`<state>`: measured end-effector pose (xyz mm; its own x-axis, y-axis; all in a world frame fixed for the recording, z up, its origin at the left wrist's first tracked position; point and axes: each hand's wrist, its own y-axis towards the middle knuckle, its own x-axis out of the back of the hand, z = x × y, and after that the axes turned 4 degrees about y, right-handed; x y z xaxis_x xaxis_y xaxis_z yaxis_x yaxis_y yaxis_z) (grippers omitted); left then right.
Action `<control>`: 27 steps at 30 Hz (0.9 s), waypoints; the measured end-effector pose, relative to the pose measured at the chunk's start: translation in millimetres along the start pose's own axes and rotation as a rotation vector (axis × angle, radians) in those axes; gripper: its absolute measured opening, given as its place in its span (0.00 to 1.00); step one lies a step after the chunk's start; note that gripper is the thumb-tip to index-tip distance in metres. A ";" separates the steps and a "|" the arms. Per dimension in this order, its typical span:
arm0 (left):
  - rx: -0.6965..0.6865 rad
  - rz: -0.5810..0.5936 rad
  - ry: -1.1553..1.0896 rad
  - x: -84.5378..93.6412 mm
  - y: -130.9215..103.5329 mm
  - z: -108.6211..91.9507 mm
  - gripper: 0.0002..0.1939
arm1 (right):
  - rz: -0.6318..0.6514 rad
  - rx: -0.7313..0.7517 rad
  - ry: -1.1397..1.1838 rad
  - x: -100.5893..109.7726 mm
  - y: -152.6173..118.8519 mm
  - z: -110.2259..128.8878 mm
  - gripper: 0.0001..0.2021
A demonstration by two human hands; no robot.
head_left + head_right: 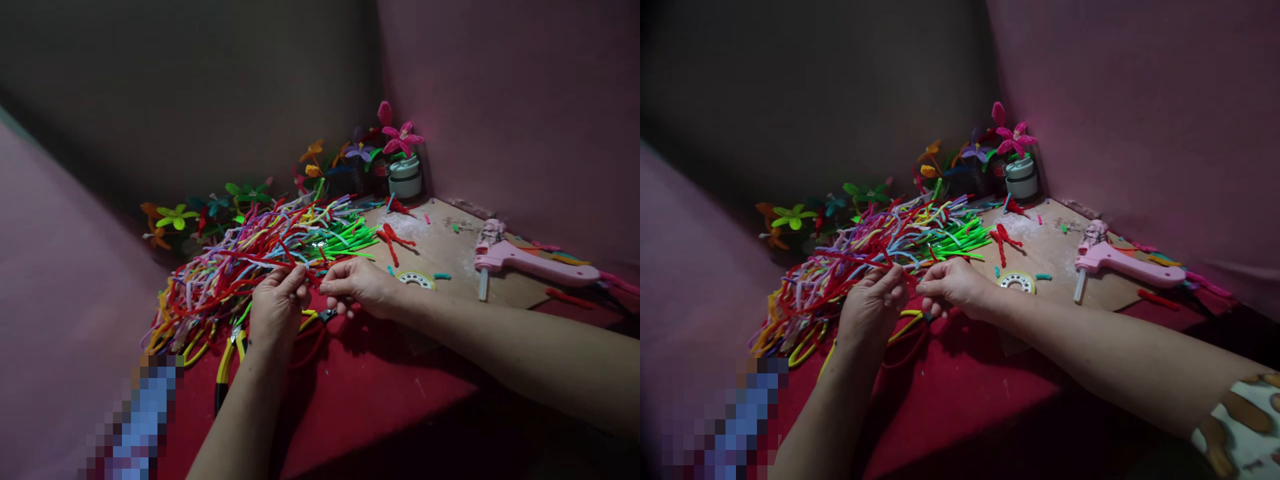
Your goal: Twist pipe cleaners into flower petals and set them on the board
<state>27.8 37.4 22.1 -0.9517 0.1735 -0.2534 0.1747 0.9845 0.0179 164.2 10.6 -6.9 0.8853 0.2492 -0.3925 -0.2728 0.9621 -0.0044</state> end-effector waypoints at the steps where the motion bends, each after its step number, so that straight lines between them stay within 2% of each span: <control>1: 0.008 0.011 0.001 0.6 0.1 -0.1 0.13 | 0.021 0.021 -0.001 0.2 0.0 0.0 0.08; 4: 0.048 0.062 0.017 1.8 -0.1 2.5 0.12 | 0.043 0.108 -0.017 1.2 0.4 0.0 0.09; 7: 0.061 0.105 0.062 1.8 -0.9 6.6 0.10 | -0.008 0.145 -0.027 2.9 1.6 -0.3 0.09; 17: 0.103 0.112 0.087 2.0 0.2 10.7 0.07 | 0.022 0.038 0.097 5.2 4.7 0.4 0.05; 21: 0.097 0.125 0.099 2.2 1.1 10.7 0.08 | -0.003 -0.022 0.099 3.7 3.3 2.7 0.04; 24: 0.049 0.121 0.235 2.0 -2.0 9.8 0.09 | -0.043 -0.013 0.063 2.2 2.4 4.7 0.04; 27: -0.136 0.023 0.544 1.6 -6.9 9.4 0.12 | -0.089 0.003 0.045 1.8 3.0 4.4 0.04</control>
<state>27.4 30.7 12.5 -0.9475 0.1486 0.2832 0.1972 0.9686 0.1515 166.7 14.5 -3.6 0.8882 0.1578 -0.4316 -0.1930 0.9804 -0.0386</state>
